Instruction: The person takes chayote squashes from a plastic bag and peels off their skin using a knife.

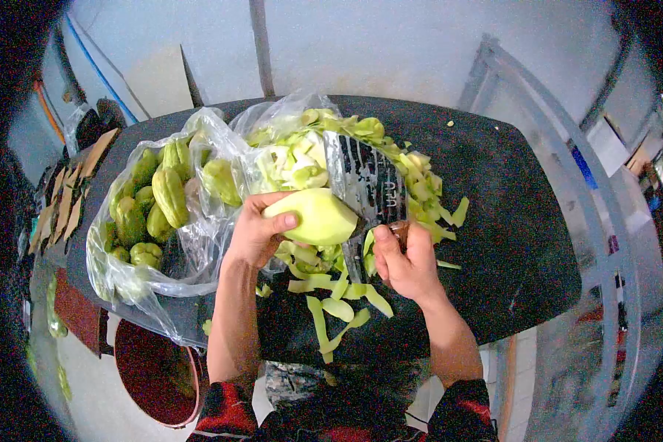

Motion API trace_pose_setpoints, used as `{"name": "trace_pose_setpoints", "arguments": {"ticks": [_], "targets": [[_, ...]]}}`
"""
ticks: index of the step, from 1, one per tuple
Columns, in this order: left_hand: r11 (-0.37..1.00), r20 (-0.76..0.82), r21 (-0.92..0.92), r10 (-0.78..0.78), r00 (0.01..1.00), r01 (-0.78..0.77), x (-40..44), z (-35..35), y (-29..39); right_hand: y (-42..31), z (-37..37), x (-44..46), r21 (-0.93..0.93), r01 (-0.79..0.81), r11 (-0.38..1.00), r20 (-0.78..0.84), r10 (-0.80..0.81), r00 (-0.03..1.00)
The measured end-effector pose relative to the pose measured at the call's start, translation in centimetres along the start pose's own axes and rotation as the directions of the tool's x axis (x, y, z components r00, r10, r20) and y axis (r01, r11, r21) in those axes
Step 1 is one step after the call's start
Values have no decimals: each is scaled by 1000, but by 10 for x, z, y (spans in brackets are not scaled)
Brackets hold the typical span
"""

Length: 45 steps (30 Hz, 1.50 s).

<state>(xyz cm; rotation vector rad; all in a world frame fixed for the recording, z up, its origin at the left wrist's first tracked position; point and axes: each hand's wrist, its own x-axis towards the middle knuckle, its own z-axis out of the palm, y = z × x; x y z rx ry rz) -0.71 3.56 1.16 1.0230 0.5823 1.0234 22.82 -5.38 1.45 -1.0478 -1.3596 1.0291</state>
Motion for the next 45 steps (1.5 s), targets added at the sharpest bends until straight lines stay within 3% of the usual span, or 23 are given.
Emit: {"name": "trace_pose_setpoints", "arguments": {"ticks": [2, 7, 12, 15, 17, 21, 23, 25, 27, 29, 30, 32, 33, 34, 37, 39, 41, 45], "targets": [[993, -19, 19, 117, 993, -116, 4, 2, -12, 3, 2, 1, 43, -12, 999, -32, 14, 999], [973, -22, -226, 33, 999, -37, 3, 15, -30, 9, 7, 3, 173, -16, 985, -141, 41, 989], [990, -13, -38, 132, 991, -133, 0, 7, -23, 10, 2, 3, 4, 32, 999, -32, -32, 999], [974, -51, -117, 191, 980, -196, -3, 13, -26, 12, 10, 0, -20, 47, 999, -77, -49, 996], [980, -58, -72, 181, 982, -185, -3, 12, -29, 15, 10, 1, 50, 40, 998, -70, -36, 997], [983, -48, 113, 148, 988, -142, -8, 11, -14, 15, 4, 3, -139, 42, 989, 11, -41, 999], [986, -48, 54, 158, 986, -156, -5, 10, -26, 21, 11, -1, -105, 13, 994, 9, -12, 1000], [976, -99, -128, 165, 981, -178, -4, 18, -32, 18, 15, 0, 60, -20, 998, -52, 23, 998], [981, -95, -87, 163, 982, -172, -5, 16, -27, 13, 6, 4, 24, -17, 1000, -23, 17, 1000], [982, -39, 135, 140, 989, -134, -9, 11, -17, 11, 1, 4, -87, -9, 996, 87, 17, 996], [982, -39, 134, 135, 990, -129, -7, 13, -22, 18, 3, 2, -17, -20, 1000, 80, 21, 997], [967, -97, -129, 207, 973, -219, -4, 18, -37, 24, 9, 0, 34, 3, 999, 53, -4, 999], [966, -99, -130, 211, 972, -223, -5, 20, -36, 25, 10, 1, 80, 39, 996, 26, -42, 999], [973, -99, -68, 214, 972, -221, -6, 23, -35, 25, 5, 2, 115, -11, 993, 48, 5, 999], [977, -81, 57, 210, 974, -206, -11, 24, -27, 22, -5, 4, -8, 18, 1000, 116, -17, 993], [973, -59, 124, 201, 978, -193, -12, 20, -23, 25, -5, 2, 16, 32, 999, 103, -33, 994], [963, 25, 212, 164, 986, -166, -11, 15, -18, 18, -4, 3, -136, 93, 986, 93, -81, 992], [910, 113, 398, 74, 991, -113, -11, 15, -12, 9, -2, 8, -115, 60, 991, 98, -49, 994]]}}
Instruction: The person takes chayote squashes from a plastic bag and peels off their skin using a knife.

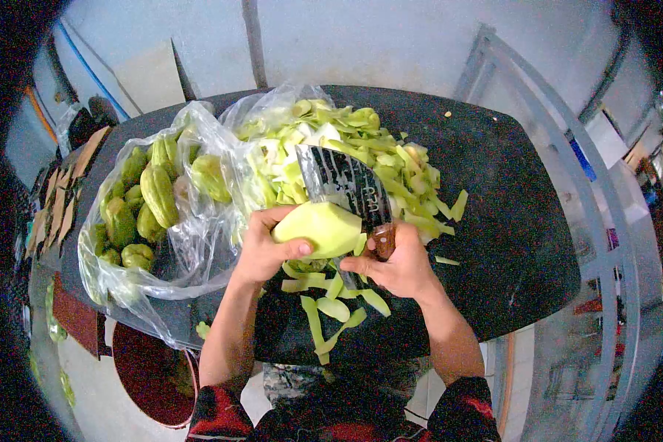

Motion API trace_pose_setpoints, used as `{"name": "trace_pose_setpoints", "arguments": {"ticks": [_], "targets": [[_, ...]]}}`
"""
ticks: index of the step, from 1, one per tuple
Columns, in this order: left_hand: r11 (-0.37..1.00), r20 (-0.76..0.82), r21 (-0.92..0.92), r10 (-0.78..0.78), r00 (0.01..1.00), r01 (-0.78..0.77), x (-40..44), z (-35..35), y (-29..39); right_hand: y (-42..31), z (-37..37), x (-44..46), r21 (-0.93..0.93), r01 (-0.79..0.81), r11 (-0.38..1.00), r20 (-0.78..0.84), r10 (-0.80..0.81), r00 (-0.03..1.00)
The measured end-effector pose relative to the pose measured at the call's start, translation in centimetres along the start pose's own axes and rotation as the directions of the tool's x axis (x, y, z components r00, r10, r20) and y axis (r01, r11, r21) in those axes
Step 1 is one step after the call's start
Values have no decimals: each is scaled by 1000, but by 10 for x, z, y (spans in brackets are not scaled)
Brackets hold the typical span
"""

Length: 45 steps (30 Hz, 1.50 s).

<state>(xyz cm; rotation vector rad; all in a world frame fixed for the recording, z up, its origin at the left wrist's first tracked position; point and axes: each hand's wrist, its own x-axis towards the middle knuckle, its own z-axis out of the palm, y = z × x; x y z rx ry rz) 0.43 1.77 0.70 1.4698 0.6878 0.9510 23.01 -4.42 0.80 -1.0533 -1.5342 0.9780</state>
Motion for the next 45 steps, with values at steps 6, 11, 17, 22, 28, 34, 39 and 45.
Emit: {"name": "trace_pose_setpoints", "arguments": {"ticks": [6, 11, 17, 22, 28, 34, 39, 45], "targets": [[929, -149, -360, 31, 988, -83, 5, 33, -36, 14, 16, -3, 160, -136, 978, -49, 146, 988], [883, -179, -456, 34, 983, -113, 2, 37, -36, 10, 13, -1, 157, -186, 970, -109, 205, 973], [923, -141, -373, 42, 989, -93, 1, 28, -26, 18, 6, -4, -56, -137, 989, -54, 133, 990], [868, -184, -471, 77, 980, -157, 1, 33, -31, 19, 15, -5, 89, -29, 996, -100, 38, 994], [931, -177, -346, 58, 983, -117, -2, 30, -26, 22, 20, -5, 94, -94, 991, -75, 101, 992], [971, -97, -239, 1, 995, -25, -2, 22, -7, -1, 13, 2, -16, -41, 999, 20, 41, 999], [931, -195, -356, 16, 981, -86, -1, 30, -20, 11, 17, -2, 125, -157, 980, -8, 159, 987], [946, -180, -313, 26, 983, -82, 0, 32, -22, 27, 34, -4, 93, -91, 991, -52, 96, 994]]}}
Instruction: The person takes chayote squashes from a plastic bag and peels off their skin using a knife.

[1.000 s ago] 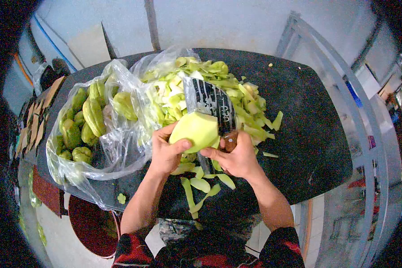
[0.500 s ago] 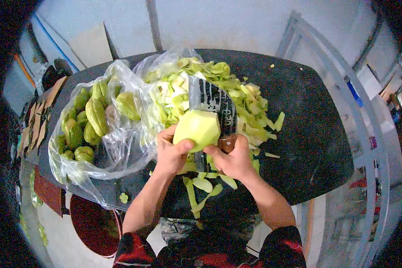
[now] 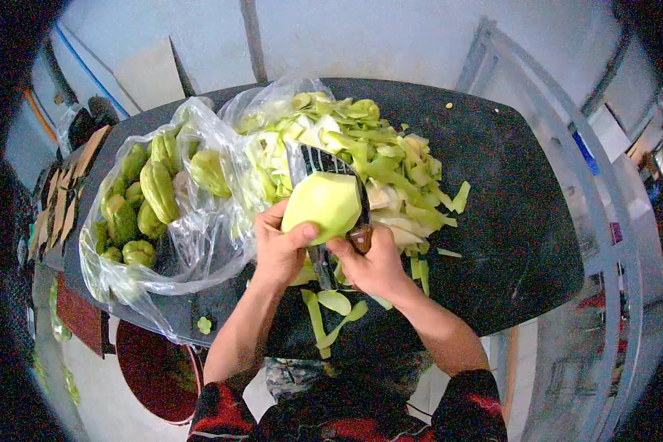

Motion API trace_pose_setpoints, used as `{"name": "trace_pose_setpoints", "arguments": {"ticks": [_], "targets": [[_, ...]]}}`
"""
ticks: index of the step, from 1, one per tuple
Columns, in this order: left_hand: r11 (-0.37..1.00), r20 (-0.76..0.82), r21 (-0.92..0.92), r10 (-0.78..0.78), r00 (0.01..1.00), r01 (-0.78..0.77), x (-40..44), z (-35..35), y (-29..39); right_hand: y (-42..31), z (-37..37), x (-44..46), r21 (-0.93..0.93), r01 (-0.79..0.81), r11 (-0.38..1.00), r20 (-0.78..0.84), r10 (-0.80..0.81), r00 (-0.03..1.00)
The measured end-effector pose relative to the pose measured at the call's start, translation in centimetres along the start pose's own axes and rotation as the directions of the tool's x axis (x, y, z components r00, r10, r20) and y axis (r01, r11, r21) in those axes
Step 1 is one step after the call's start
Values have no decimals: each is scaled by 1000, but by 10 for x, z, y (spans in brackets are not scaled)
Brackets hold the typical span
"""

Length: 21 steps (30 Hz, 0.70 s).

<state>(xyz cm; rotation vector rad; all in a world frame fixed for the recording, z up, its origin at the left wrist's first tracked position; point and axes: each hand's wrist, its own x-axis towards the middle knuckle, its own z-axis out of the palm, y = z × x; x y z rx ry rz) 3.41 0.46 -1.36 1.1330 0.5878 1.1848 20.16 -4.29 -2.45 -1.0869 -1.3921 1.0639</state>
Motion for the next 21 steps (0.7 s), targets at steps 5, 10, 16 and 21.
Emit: {"name": "trace_pose_setpoints", "arguments": {"ticks": [5, 10, 16, 21], "targets": [[987, -43, -161, 3, 999, -9, -1, 6, -3, -5, -6, 0, 3, -120, 993, -4, 120, 993], [991, -50, -121, 51, 997, -57, -4, 9, -8, -4, -4, 1, -39, -55, 998, 16, 56, 998], [986, -74, -151, 58, 996, -68, -4, 14, -7, -16, -7, 2, 58, -108, 992, 46, 106, 993], [1000, -5, 12, 28, 1000, -28, -5, 8, 7, -19, -14, 1, -2, -138, 990, 103, 138, 985]]}}
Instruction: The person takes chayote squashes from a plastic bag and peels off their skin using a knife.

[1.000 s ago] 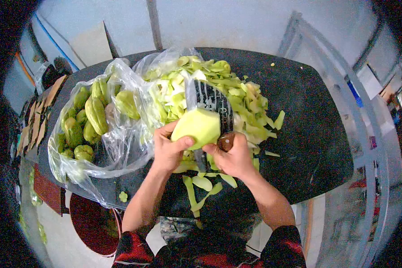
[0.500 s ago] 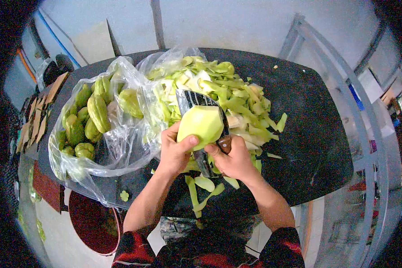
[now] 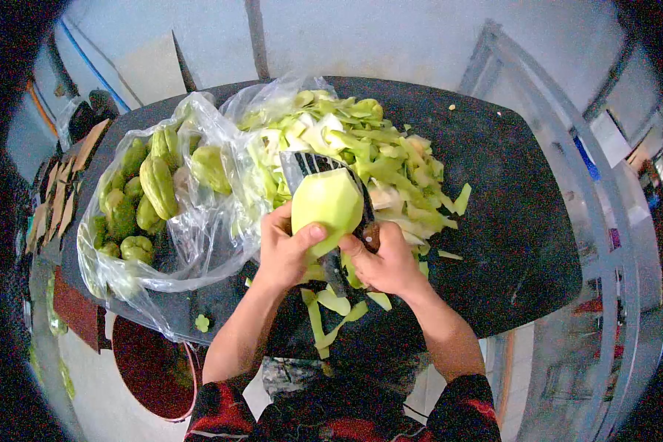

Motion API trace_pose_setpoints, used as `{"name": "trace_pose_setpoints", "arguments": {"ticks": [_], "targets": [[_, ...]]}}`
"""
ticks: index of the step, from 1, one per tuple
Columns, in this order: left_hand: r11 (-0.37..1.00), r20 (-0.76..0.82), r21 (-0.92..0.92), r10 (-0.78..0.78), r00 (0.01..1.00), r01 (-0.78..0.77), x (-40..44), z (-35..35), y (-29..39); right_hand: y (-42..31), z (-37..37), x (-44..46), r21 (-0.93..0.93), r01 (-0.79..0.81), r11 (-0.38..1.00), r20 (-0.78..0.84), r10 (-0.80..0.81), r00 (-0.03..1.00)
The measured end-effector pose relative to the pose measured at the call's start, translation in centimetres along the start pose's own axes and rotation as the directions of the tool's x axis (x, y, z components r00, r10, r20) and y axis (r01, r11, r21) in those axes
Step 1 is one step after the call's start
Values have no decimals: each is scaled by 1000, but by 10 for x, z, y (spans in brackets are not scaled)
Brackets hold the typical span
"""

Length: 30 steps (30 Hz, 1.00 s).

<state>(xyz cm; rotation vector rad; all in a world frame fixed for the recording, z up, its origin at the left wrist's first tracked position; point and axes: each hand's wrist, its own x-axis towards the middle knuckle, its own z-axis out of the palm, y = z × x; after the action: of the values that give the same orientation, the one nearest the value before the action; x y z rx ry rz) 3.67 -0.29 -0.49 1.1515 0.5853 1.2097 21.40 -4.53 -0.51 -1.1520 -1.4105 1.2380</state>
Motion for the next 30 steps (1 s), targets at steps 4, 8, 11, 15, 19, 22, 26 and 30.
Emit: {"name": "trace_pose_setpoints", "arguments": {"ticks": [4, 8, 11, 15, 19, 22, 26, 30], "targets": [[998, 68, -60, -15, 998, 19, 1, -1, 4, -3, 12, -3, 94, 26, 995, -33, -23, 999], [988, -53, -123, 87, 995, -93, -1, 9, 0, 2, 14, -3, 202, 17, 979, -15, -14, 1000], [994, -80, -42, 97, 992, -100, -3, 12, 4, -5, 9, -2, 109, 62, 992, 15, -64, 998], [996, -106, 76, 55, 993, -47, -6, -2, 8, -5, 4, -2, -54, 92, 994, 35, -90, 995], [997, -103, 15, 71, 992, -69, -2, -6, 16, 0, 6, -1, -104, 181, 978, 70, -174, 982], [999, -69, -39, 21, 997, -23, 0, -14, 11, -6, -1, -2, -116, 34, 993, 62, -27, 998], [964, 59, -209, -158, 986, 167, 0, -19, 17, -4, 1, -2, -172, -26, 985, 50, 35, 998], [949, -92, -262, -204, 975, 174, -7, -1, 6, 4, 9, -1, -148, 2, 989, 30, 3, 1000]]}}
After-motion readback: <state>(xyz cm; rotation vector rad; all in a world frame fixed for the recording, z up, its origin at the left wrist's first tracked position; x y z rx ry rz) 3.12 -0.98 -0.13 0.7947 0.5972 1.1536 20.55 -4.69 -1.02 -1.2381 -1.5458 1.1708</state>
